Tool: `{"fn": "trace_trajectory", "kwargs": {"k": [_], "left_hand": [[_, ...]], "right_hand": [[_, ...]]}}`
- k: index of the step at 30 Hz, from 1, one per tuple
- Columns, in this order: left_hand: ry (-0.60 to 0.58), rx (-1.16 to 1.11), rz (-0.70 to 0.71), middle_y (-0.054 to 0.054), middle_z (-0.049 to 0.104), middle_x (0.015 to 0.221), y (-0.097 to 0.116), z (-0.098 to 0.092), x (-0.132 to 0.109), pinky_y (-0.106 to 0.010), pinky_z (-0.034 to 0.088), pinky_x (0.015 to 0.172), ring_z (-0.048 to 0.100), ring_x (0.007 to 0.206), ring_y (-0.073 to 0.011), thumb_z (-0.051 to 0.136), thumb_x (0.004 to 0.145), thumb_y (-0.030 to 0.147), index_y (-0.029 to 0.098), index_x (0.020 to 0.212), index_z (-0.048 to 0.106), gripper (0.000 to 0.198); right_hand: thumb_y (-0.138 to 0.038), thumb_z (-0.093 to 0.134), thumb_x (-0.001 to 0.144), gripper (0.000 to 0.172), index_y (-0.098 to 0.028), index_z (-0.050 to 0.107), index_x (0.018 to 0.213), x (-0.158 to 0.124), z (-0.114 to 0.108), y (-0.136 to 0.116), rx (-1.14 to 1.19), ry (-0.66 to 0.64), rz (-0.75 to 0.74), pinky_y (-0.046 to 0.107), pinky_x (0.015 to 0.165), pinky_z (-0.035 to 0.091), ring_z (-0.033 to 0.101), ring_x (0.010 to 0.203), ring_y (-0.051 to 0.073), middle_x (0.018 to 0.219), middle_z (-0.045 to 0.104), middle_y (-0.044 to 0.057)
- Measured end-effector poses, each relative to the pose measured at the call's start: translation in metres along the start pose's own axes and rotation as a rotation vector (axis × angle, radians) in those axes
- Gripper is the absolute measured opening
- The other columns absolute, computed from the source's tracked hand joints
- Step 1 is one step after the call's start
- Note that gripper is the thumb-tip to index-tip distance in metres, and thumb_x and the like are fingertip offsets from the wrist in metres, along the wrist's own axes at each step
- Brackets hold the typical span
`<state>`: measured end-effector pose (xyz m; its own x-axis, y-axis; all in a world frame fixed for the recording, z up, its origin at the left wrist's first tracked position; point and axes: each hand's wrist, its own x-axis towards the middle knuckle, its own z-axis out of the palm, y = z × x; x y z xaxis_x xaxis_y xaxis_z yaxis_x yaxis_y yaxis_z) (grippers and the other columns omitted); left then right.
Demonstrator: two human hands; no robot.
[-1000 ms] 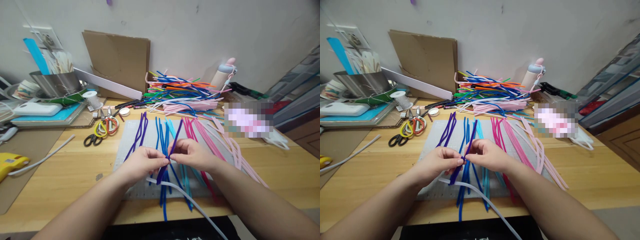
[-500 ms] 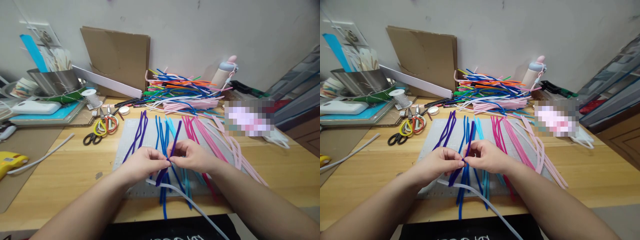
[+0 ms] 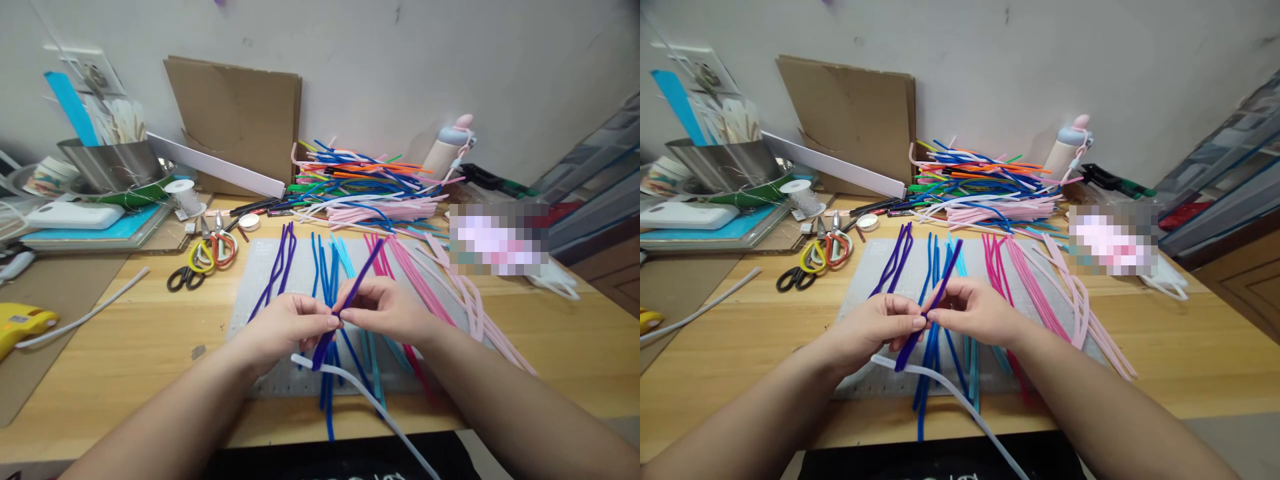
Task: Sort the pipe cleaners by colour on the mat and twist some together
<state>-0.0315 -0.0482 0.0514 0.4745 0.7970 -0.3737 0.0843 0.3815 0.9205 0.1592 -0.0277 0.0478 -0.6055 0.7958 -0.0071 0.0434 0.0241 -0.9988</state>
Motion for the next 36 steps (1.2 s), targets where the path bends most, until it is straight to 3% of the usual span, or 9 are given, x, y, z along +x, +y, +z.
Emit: {"fn": "trace_trajectory", "kwargs": {"k": [5,18,25,30,32,34,36], "left_hand": [[-0.021,0.042,0.000,0.005,0.047,0.045,0.0001,0.0006,-0.0013,-0.022,0.024,0.045,0.036,0.042,-0.0056,0.068,0.068,0.036,0.015,0.060,0.060,0.025],[-0.031,0.077,-0.023,0.006,0.047,0.047,-0.0045,0.0017,0.0012,-0.021,0.026,0.045,0.036,0.043,-0.0057,0.068,0.069,0.036,0.015,0.063,0.058,0.024],[0.006,0.104,-0.018,0.007,0.045,0.046,-0.0066,0.0024,0.0018,-0.021,0.022,0.044,0.034,0.042,-0.0054,0.066,0.070,0.037,0.015,0.062,0.056,0.025],[0.062,0.111,-0.011,0.007,0.045,0.045,-0.0063,0.0015,0.0058,-0.021,0.022,0.044,0.033,0.042,-0.0052,0.066,0.069,0.037,0.015,0.062,0.057,0.025],[0.087,0.104,0.014,0.007,0.046,0.046,-0.0061,0.0006,0.0067,-0.020,0.023,0.044,0.034,0.043,-0.0050,0.067,0.069,0.036,0.014,0.064,0.059,0.024],[0.101,0.084,0.046,0.006,0.048,0.049,-0.0057,-0.0001,0.0065,-0.020,0.024,0.044,0.036,0.044,-0.0048,0.067,0.069,0.035,0.014,0.068,0.060,0.022],[0.107,0.074,0.082,0.005,0.052,0.055,-0.0054,-0.0005,0.0057,-0.019,0.027,0.046,0.039,0.046,-0.0047,0.067,0.070,0.033,0.014,0.072,0.061,0.021]], "right_hand": [[-0.027,0.065,0.072,0.014,-0.015,0.060,0.076,0.0001,0.0023,-0.0010,-0.030,0.021,0.080,0.022,0.053,0.039,0.050,0.057,0.009,0.065,0.056,-0.001],[-0.020,0.058,0.072,0.007,-0.015,0.059,0.077,-0.0002,0.0012,0.0007,-0.246,-0.024,0.081,0.021,0.051,0.037,0.046,0.055,0.008,0.065,0.054,-0.001],[-0.011,0.053,0.070,0.009,-0.015,0.059,0.074,0.0000,0.0072,0.0012,-0.422,0.044,-0.030,0.018,0.047,0.036,0.045,0.051,0.007,0.060,0.052,-0.003],[-0.012,0.054,0.075,0.006,-0.016,0.059,0.076,-0.0022,0.0059,0.0025,-0.686,0.093,-0.388,0.023,0.057,0.040,0.051,0.063,0.011,0.068,0.056,0.001],[-0.013,0.052,0.078,0.007,-0.016,0.059,0.080,-0.0032,0.0053,0.0016,-0.703,0.088,-0.467,0.025,0.061,0.041,0.052,0.068,0.013,0.073,0.057,0.003],[-0.014,0.051,0.079,0.010,-0.016,0.059,0.084,-0.0036,0.0054,-0.0002,-0.625,0.091,-0.432,0.026,0.063,0.041,0.053,0.070,0.013,0.076,0.057,0.004],[-0.016,0.050,0.079,0.011,-0.016,0.059,0.085,-0.0030,0.0061,-0.0022,-0.417,0.121,-0.290,0.026,0.062,0.042,0.052,0.067,0.012,0.076,0.057,0.004]]}}
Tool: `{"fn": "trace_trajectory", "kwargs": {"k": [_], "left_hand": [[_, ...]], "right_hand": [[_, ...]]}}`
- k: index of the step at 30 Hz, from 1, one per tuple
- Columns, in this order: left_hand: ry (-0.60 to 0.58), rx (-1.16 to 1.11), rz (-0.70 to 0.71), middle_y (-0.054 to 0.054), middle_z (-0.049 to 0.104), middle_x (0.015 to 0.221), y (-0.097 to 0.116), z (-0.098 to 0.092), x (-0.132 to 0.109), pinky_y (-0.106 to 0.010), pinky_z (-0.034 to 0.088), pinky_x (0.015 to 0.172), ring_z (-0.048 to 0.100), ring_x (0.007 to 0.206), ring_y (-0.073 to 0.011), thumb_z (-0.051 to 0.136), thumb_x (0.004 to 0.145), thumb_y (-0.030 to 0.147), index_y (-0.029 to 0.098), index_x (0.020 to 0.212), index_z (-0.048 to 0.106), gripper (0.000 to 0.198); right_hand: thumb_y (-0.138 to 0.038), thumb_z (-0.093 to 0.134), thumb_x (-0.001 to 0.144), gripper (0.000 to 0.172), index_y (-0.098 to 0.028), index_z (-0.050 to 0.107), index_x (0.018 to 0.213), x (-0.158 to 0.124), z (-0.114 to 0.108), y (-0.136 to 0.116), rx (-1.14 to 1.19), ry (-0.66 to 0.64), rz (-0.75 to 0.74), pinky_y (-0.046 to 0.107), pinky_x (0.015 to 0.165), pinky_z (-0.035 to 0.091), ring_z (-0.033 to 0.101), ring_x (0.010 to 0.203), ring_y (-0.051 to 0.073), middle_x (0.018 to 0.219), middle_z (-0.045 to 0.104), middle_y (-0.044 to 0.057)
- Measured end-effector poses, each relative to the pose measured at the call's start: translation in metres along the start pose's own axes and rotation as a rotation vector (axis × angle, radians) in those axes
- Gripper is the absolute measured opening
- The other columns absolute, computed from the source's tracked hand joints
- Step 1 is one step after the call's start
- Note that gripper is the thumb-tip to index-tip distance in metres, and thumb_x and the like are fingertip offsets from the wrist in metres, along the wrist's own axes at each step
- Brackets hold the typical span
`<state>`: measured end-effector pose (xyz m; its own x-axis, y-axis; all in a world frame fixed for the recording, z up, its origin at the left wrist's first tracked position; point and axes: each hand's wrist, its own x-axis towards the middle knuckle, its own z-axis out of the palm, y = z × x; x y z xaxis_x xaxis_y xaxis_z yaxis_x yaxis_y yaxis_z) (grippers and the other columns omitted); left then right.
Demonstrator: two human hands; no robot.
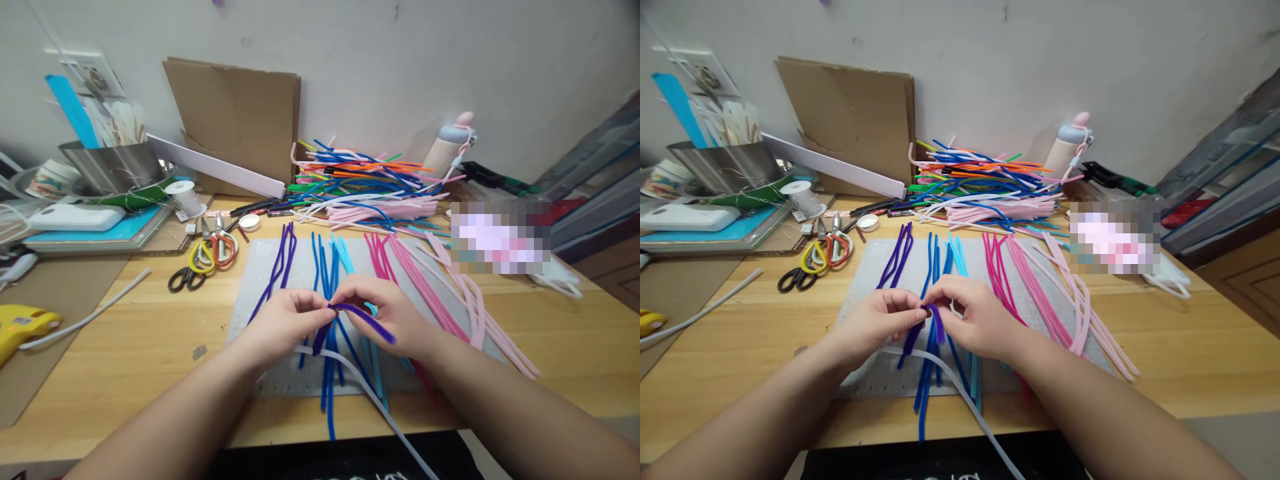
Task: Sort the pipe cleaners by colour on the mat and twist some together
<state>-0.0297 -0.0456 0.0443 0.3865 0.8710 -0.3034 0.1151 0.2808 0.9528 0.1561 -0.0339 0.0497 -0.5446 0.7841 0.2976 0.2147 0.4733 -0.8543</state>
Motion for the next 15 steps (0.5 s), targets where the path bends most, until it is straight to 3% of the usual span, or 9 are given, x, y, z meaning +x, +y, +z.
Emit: {"fn": "trace_trajectory", "kwargs": {"k": [4,7,10,15], "left_hand": [[0.039,0.052,0.028,0.002,0.057,0.062,0.0003,0.0013,-0.0012,-0.019,0.032,0.048,0.044,0.050,-0.0051,0.066,0.072,0.031,0.013,0.074,0.062,0.018],[0.045,0.087,0.012,0.003,0.055,0.058,0.0005,0.0036,-0.0014,-0.019,0.035,0.047,0.046,0.048,-0.0059,0.064,0.073,0.030,0.014,0.075,0.062,0.016],[0.043,0.098,0.013,0.004,0.055,0.056,0.0003,0.0051,-0.0016,-0.019,0.036,0.046,0.047,0.046,-0.0063,0.062,0.075,0.031,0.015,0.074,0.061,0.016],[0.048,0.122,0.056,0.004,0.055,0.055,-0.0023,0.0049,-0.0016,-0.019,0.036,0.045,0.047,0.046,-0.0062,0.061,0.075,0.030,0.015,0.073,0.060,0.016]], "right_hand": [[-0.026,0.052,0.079,0.011,-0.017,0.056,0.085,0.0034,0.0008,-0.0015,0.519,0.091,0.417,0.020,0.047,0.034,0.048,0.055,0.008,0.072,0.054,0.000],[-0.029,0.060,0.075,0.016,-0.017,0.054,0.083,0.0043,0.0007,-0.0022,0.751,-0.025,0.596,0.017,0.042,0.025,0.045,0.051,0.006,0.068,0.051,-0.002],[-0.026,0.066,0.071,0.020,-0.017,0.051,0.082,0.0037,0.0000,-0.0030,0.856,-0.134,0.674,0.016,0.040,0.019,0.041,0.047,0.005,0.062,0.049,-0.003],[-0.025,0.065,0.073,0.018,-0.018,0.049,0.079,0.0026,0.0009,-0.0001,0.933,-0.166,0.693,0.015,0.039,0.016,0.036,0.045,0.004,0.058,0.048,-0.004]]}}
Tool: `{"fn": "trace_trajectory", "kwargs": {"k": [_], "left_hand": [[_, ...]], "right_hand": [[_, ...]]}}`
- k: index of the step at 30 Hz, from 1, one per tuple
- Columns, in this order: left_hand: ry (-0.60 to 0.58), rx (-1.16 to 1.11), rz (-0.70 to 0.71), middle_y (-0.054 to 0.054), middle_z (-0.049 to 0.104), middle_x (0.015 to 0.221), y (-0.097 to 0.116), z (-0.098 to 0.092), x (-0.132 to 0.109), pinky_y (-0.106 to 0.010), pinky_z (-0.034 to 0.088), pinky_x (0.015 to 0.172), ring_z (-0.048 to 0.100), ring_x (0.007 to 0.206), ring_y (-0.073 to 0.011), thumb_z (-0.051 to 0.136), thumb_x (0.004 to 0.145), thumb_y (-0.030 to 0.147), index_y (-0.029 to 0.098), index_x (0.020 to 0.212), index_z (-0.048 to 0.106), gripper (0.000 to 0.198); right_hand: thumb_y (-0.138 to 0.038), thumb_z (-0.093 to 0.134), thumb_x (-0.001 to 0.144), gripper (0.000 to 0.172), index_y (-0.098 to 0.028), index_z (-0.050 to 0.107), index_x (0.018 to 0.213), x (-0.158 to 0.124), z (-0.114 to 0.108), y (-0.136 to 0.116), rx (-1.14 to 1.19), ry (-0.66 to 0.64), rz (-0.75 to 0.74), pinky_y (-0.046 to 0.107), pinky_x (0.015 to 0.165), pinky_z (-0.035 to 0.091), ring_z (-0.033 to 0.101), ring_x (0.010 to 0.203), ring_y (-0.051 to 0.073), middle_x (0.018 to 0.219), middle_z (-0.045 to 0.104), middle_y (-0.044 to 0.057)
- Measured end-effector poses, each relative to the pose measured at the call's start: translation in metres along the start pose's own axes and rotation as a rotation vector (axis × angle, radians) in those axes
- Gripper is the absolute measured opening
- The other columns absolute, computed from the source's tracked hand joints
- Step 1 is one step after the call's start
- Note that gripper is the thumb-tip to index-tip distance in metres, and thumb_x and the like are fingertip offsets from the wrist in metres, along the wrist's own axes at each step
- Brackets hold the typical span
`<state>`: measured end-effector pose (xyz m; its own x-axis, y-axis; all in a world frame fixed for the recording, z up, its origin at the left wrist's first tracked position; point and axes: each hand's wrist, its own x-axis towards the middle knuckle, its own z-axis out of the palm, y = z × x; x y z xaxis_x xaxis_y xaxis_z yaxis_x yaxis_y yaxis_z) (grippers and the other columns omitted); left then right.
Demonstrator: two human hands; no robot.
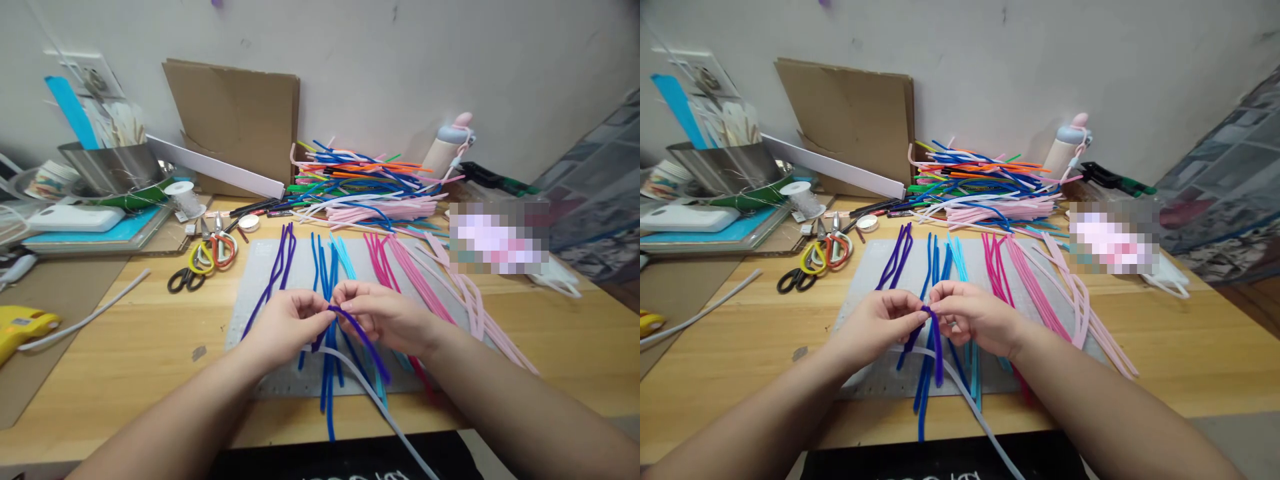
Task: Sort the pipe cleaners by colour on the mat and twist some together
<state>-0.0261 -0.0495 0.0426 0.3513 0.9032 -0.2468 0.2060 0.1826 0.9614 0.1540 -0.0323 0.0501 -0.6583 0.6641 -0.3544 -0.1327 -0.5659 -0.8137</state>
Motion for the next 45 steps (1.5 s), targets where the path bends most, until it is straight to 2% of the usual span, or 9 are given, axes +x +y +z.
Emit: {"fn": "trace_trajectory", "kwargs": {"k": [8,14,19,24,28,38,45], "left_hand": [[0.011,0.056,0.003,0.003,0.053,0.055,-0.0014,0.0010,0.0009,-0.020,0.033,0.045,0.045,0.045,-0.0072,0.060,0.074,0.032,0.014,0.072,0.060,0.018],[0.038,0.096,0.017,0.004,0.052,0.055,-0.0030,0.0012,0.0003,-0.020,0.032,0.045,0.044,0.046,-0.0075,0.059,0.075,0.035,0.015,0.071,0.059,0.020],[0.061,0.124,0.025,0.003,0.052,0.054,-0.0020,0.0015,0.0002,-0.020,0.032,0.044,0.043,0.046,-0.0076,0.059,0.074,0.035,0.015,0.070,0.060,0.021],[0.052,0.045,-0.033,0.002,0.055,0.057,-0.0005,0.0024,-0.0003,-0.021,0.036,0.046,0.046,0.046,-0.0072,0.059,0.073,0.031,0.013,0.073,0.062,0.018],[0.045,-0.032,-0.074,0.004,0.052,0.053,0.0010,0.0023,0.0004,-0.019,0.034,0.044,0.045,0.043,-0.0061,0.061,0.071,0.029,0.013,0.070,0.061,0.016],[-0.036,-0.235,-0.068,0.004,0.053,0.050,0.0055,0.0000,-0.0008,-0.021,0.036,0.050,0.044,0.045,-0.0063,0.068,0.066,0.037,0.013,0.069,0.063,0.025],[-0.083,-0.286,-0.069,0.004,0.052,0.050,0.0021,-0.0018,0.0011,-0.022,0.036,0.051,0.043,0.045,-0.0066,0.070,0.066,0.040,0.013,0.071,0.064,0.028]], "right_hand": [[-0.023,0.066,0.071,0.019,-0.017,0.049,0.080,0.0027,0.0004,0.0055,-0.144,0.080,-0.060,0.014,0.039,0.018,0.037,0.045,0.003,0.055,0.046,-0.006],[-0.028,0.066,0.073,0.022,-0.018,0.048,0.081,0.0002,0.0005,0.0014,-0.113,0.037,-0.018,0.014,0.039,0.018,0.036,0.044,0.003,0.058,0.047,-0.006],[-0.029,0.067,0.074,0.023,-0.018,0.048,0.083,-0.0003,-0.0001,0.0035,-0.230,0.044,-0.075,0.014,0.039,0.018,0.036,0.048,0.004,0.057,0.042,-0.007],[-0.031,0.068,0.073,0.026,-0.019,0.049,0.084,0.0012,-0.0005,0.0065,-0.310,0.051,-0.116,0.014,0.039,0.023,0.036,0.048,0.004,0.060,0.042,-0.007],[-0.031,0.068,0.073,0.025,-0.018,0.049,0.084,0.0021,-0.0004,0.0065,-0.334,0.057,-0.123,0.014,0.039,0.024,0.036,0.048,0.003,0.061,0.043,-0.007],[-0.037,0.071,0.071,0.032,-0.018,0.049,0.086,0.0040,-0.0027,0.0054,-0.363,0.074,-0.163,0.014,0.040,0.026,0.035,0.048,0.004,0.063,0.045,-0.007],[-0.039,0.072,0.069,0.034,-0.018,0.049,0.084,0.0022,-0.0026,0.0019,-0.381,0.088,-0.172,0.015,0.040,0.025,0.035,0.049,0.004,0.065,0.045,-0.006]]}}
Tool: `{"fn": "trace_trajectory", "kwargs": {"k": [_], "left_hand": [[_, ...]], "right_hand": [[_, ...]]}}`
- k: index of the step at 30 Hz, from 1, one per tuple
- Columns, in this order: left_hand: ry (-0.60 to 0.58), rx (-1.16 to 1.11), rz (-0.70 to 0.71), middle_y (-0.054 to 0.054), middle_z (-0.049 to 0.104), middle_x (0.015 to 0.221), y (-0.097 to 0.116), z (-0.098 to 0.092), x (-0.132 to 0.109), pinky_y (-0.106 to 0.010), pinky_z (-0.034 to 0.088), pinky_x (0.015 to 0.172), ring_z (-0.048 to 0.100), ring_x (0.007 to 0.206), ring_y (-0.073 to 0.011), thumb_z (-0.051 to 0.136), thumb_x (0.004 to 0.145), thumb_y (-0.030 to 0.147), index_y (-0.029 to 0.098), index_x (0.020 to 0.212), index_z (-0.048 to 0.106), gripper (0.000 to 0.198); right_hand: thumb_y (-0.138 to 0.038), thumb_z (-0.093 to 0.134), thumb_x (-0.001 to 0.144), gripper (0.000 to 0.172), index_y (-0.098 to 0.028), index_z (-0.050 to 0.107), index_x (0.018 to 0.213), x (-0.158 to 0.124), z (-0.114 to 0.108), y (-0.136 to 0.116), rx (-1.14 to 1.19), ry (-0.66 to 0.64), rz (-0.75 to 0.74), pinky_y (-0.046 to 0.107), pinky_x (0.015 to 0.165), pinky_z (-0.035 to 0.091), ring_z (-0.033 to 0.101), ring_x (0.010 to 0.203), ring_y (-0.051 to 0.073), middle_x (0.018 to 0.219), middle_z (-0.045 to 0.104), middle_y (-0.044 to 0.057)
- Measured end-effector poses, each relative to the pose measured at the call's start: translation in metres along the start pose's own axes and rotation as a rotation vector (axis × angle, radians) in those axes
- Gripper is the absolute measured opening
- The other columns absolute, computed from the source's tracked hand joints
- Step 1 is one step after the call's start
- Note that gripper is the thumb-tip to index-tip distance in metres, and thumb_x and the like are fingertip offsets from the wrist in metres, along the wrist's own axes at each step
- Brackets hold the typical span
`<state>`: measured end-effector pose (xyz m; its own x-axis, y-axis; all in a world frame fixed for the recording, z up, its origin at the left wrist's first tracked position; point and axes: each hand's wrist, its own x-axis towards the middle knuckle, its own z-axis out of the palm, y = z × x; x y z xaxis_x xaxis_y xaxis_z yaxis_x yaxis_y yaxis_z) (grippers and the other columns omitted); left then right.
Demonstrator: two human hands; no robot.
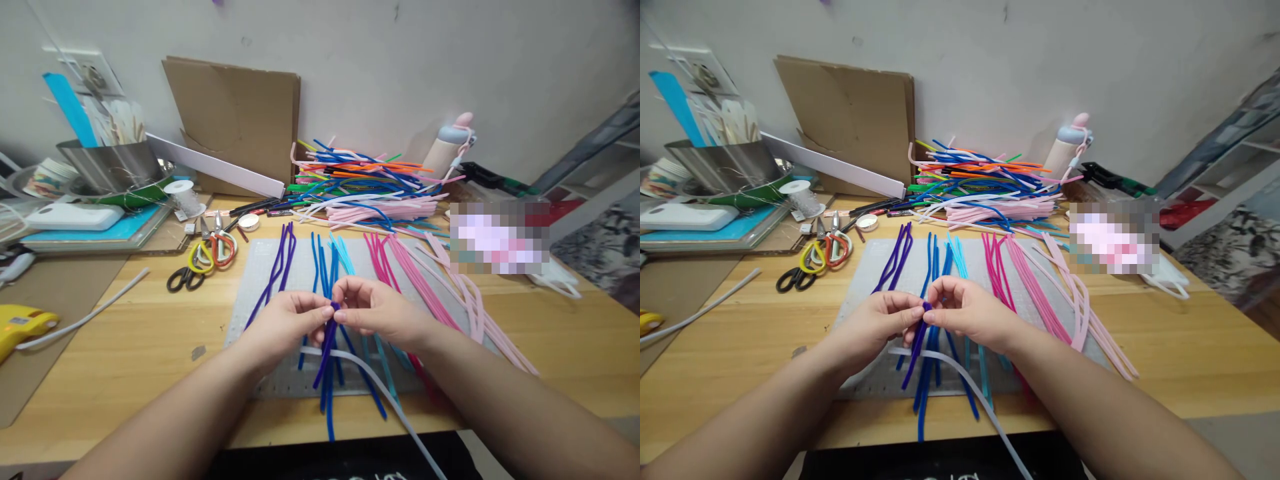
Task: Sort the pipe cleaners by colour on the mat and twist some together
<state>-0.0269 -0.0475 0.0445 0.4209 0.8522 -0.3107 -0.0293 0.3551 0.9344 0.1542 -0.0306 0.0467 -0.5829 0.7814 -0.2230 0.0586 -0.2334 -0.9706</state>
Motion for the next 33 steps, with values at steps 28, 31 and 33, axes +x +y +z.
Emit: {"fn": "trace_trajectory", "kwargs": {"k": [28,31,33], "left_hand": [[0.104,0.227,-0.033,0.003,0.059,0.056,0.0044,0.0026,-0.0020,-0.021,0.040,0.050,0.050,0.048,-0.0075,0.070,0.064,0.024,0.014,0.075,0.068,0.016],[0.112,0.222,-0.034,0.003,0.058,0.054,0.0035,0.0023,-0.0013,-0.021,0.040,0.050,0.050,0.047,-0.0070,0.071,0.064,0.024,0.013,0.073,0.067,0.015],[0.104,0.220,-0.034,0.004,0.058,0.054,0.0013,0.0019,-0.0001,-0.021,0.040,0.049,0.050,0.046,-0.0067,0.070,0.064,0.024,0.013,0.072,0.066,0.014]], "right_hand": [[-0.040,0.067,0.074,0.028,-0.016,0.056,0.082,0.0018,-0.0028,-0.0019,-0.034,0.052,-0.021,0.018,0.043,0.023,0.036,0.048,0.005,0.063,0.048,-0.005],[-0.036,0.068,0.073,0.023,-0.016,0.058,0.079,0.0009,-0.0016,-0.0041,-0.178,0.094,-0.078,0.022,0.055,0.037,0.048,0.060,0.009,0.070,0.056,-0.001],[-0.033,0.067,0.073,0.020,-0.016,0.060,0.077,0.0005,-0.0001,-0.0033,-0.262,0.112,-0.117,0.025,0.063,0.040,0.052,0.069,0.012,0.073,0.059,0.001]]}}
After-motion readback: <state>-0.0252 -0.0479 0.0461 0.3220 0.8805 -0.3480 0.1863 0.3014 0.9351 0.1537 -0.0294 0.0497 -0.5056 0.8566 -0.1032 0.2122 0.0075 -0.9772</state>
